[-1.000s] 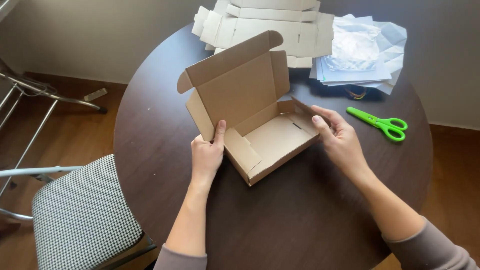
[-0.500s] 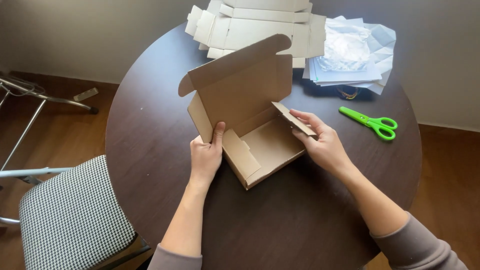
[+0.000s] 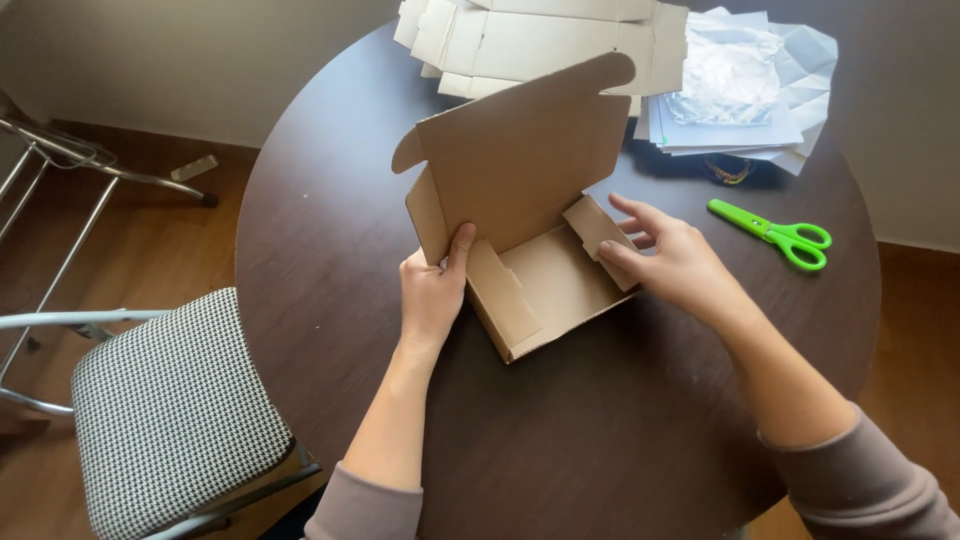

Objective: Assembling a cardboard box by folding and tucking flaps.

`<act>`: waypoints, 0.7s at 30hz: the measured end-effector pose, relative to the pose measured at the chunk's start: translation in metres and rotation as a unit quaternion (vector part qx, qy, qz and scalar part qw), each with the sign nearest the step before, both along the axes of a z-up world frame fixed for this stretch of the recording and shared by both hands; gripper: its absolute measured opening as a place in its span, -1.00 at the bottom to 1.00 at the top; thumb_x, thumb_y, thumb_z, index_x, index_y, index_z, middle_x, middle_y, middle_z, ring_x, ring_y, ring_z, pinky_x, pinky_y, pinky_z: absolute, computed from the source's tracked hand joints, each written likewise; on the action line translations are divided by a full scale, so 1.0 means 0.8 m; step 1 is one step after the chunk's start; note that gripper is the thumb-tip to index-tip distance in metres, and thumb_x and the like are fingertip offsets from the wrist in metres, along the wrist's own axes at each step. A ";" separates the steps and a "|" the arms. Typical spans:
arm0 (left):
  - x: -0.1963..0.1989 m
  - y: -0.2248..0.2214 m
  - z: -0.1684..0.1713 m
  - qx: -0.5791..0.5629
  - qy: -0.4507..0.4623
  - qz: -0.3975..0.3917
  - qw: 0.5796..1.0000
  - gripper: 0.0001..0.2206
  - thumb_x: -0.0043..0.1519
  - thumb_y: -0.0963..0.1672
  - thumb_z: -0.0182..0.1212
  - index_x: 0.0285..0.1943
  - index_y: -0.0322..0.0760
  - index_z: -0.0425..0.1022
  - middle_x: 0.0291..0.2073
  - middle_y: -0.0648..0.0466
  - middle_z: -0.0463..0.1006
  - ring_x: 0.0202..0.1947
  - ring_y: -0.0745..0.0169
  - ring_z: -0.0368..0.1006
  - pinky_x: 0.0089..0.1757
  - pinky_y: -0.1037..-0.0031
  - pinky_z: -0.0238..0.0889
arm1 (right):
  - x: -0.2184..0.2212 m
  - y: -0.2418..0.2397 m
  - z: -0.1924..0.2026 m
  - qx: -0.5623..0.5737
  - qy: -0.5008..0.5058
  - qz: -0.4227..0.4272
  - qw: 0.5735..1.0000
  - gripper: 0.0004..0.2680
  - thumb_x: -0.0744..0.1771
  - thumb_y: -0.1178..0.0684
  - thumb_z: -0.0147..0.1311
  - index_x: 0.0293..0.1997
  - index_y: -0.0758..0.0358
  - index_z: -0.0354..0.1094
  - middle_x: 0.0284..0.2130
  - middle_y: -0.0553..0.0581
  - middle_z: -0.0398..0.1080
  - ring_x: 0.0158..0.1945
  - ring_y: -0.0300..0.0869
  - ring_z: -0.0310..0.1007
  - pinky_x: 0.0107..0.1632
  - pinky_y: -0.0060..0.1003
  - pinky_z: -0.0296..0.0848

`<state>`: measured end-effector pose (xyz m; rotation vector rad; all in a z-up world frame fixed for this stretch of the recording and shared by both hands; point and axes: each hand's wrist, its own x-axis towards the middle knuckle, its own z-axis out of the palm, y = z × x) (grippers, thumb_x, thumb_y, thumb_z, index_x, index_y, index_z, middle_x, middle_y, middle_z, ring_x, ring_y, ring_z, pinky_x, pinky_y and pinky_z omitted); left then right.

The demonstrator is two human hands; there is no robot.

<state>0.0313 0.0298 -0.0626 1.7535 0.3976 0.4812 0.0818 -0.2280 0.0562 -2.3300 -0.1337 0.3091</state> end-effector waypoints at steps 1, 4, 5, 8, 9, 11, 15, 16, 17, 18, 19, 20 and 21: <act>-0.003 -0.002 0.019 0.006 0.009 0.005 1.000 -0.64 0.28 0.06 0.33 -0.36 -0.27 0.61 -0.62 0.01 0.54 -0.48 0.32 0.41 -0.38 0.29 0.38 | 0.003 0.004 0.004 -0.025 0.021 0.002 0.999 -0.52 0.27 -0.12 0.23 0.38 -0.08 0.29 0.07 0.14 0.52 0.15 0.04 0.50 0.21 0.03 0.41; -0.006 -0.004 0.040 0.017 0.024 0.009 1.000 -0.66 0.26 0.08 0.32 -0.25 -0.25 0.62 -0.54 -0.02 0.61 -0.43 0.24 0.50 -0.33 0.25 0.42 | 0.010 0.012 0.011 -0.066 0.053 0.011 0.996 -0.51 0.25 -0.11 0.27 0.34 0.08 0.33 0.06 0.15 0.54 0.11 0.01 0.54 0.12 -0.02 0.50; -0.006 -0.004 0.041 0.021 0.031 0.009 0.999 -0.67 0.26 0.08 0.33 -0.23 -0.25 0.62 -0.53 -0.02 0.61 -0.41 0.25 0.50 -0.32 0.26 0.42 | 0.012 0.015 0.012 -0.080 0.066 0.020 0.994 -0.56 0.25 -0.12 0.29 0.25 0.13 0.43 0.02 0.14 0.56 0.07 -0.01 0.57 0.08 -0.04 0.53; 0.009 0.009 -0.004 0.012 0.040 0.009 0.999 -0.67 0.28 0.08 0.31 -0.21 -0.23 0.63 -0.48 -0.03 0.65 -0.38 0.17 0.57 -0.31 0.25 0.45 | 0.010 0.019 0.016 -0.111 0.072 0.020 0.991 -0.66 0.28 -0.09 0.24 0.14 0.17 0.51 -0.04 0.18 0.59 0.08 0.08 0.56 0.07 0.04 0.53; 0.007 0.004 0.016 0.012 0.039 0.009 0.999 -0.67 0.28 0.08 0.31 -0.21 -0.23 0.63 -0.48 -0.03 0.65 -0.38 0.17 0.57 -0.31 0.25 0.45 | 0.014 0.015 0.006 -0.111 0.071 0.020 0.991 -0.66 0.28 -0.09 0.24 0.14 0.17 0.51 -0.04 0.18 0.59 0.08 0.08 0.56 0.07 0.04 0.53; 0.000 -0.005 0.056 -0.012 0.055 0.016 0.998 -0.68 0.24 0.10 0.32 -0.19 -0.17 0.62 -0.44 0.05 0.68 -0.36 0.19 0.60 -0.27 0.27 0.48 | 0.022 0.007 -0.014 -0.145 0.056 0.020 0.988 -0.68 0.27 -0.16 0.26 0.10 0.07 0.56 -0.07 0.13 0.59 0.06 0.07 0.56 0.05 0.03 0.54; 0.012 -0.009 0.100 -0.042 0.126 0.008 0.991 -0.59 0.21 0.15 0.26 -0.08 -0.18 0.56 -0.30 -0.01 0.71 -0.15 0.05 0.64 -0.04 0.17 0.48 | 0.049 0.005 -0.024 -0.204 0.047 0.022 0.978 -0.69 0.28 -0.17 0.18 0.06 0.06 0.56 -0.04 0.12 0.58 0.13 0.13 0.51 0.09 0.07 0.52; 0.015 -0.008 0.103 -0.028 0.163 -0.004 0.986 -0.53 0.19 0.18 0.23 -0.05 -0.19 0.49 -0.23 -0.01 0.70 -0.06 0.05 0.61 0.01 0.17 0.44 | 0.059 -0.001 -0.036 -0.227 0.040 0.022 0.973 -0.71 0.27 -0.19 0.16 -0.01 0.04 0.58 -0.09 0.11 0.60 0.08 0.13 0.54 0.06 0.06 0.54; 0.017 -0.007 0.106 -0.014 0.200 -0.016 0.980 -0.48 0.18 0.22 0.19 -0.01 -0.19 0.42 -0.16 0.00 0.69 0.03 0.04 0.58 0.07 0.16 0.41 | 0.068 -0.006 -0.049 -0.251 0.033 0.021 0.967 -0.73 0.26 -0.21 0.15 -0.08 0.02 0.61 -0.15 0.11 0.62 0.04 0.13 0.57 0.02 0.04 0.57; 0.031 -0.002 0.087 -0.011 0.195 -0.012 0.981 -0.48 0.18 0.22 0.19 -0.01 -0.19 0.42 -0.16 0.00 0.69 0.03 0.04 0.58 0.07 0.16 0.41 | 0.073 -0.004 -0.046 -0.247 0.027 0.023 0.968 -0.73 0.26 -0.21 0.15 -0.08 0.02 0.61 -0.15 0.11 0.62 0.04 0.13 0.57 0.02 0.04 0.57; 0.046 0.003 0.069 0.012 0.213 -0.064 0.975 -0.51 0.20 0.22 0.10 -0.07 -0.15 0.51 -0.17 0.01 0.69 0.03 0.01 0.57 0.05 0.13 0.42 | 0.079 -0.003 -0.043 -0.258 0.023 0.020 0.966 -0.72 0.25 -0.23 0.14 -0.11 0.03 0.62 -0.16 0.15 0.62 0.03 0.15 0.58 0.01 0.05 0.57; 0.056 0.007 0.048 0.033 0.236 -0.116 0.964 -0.51 0.23 0.23 0.02 -0.14 -0.10 0.61 -0.18 0.02 0.70 0.03 -0.03 0.57 0.03 0.10 0.44 | 0.080 -0.005 -0.042 -0.271 0.023 0.018 0.962 -0.71 0.25 -0.24 0.14 -0.13 0.04 0.64 -0.18 0.19 0.62 0.02 0.16 0.59 0.00 0.06 0.57; 0.047 0.006 0.069 0.033 0.234 -0.112 0.965 -0.51 0.23 0.23 0.02 -0.14 -0.10 0.61 -0.18 0.02 0.70 0.03 -0.03 0.57 0.03 0.10 0.44 | 0.081 -0.001 -0.040 -0.270 0.020 0.021 0.962 -0.71 0.25 -0.24 0.14 -0.13 0.04 0.64 -0.18 0.19 0.62 0.02 0.16 0.59 0.00 0.06 0.57</act>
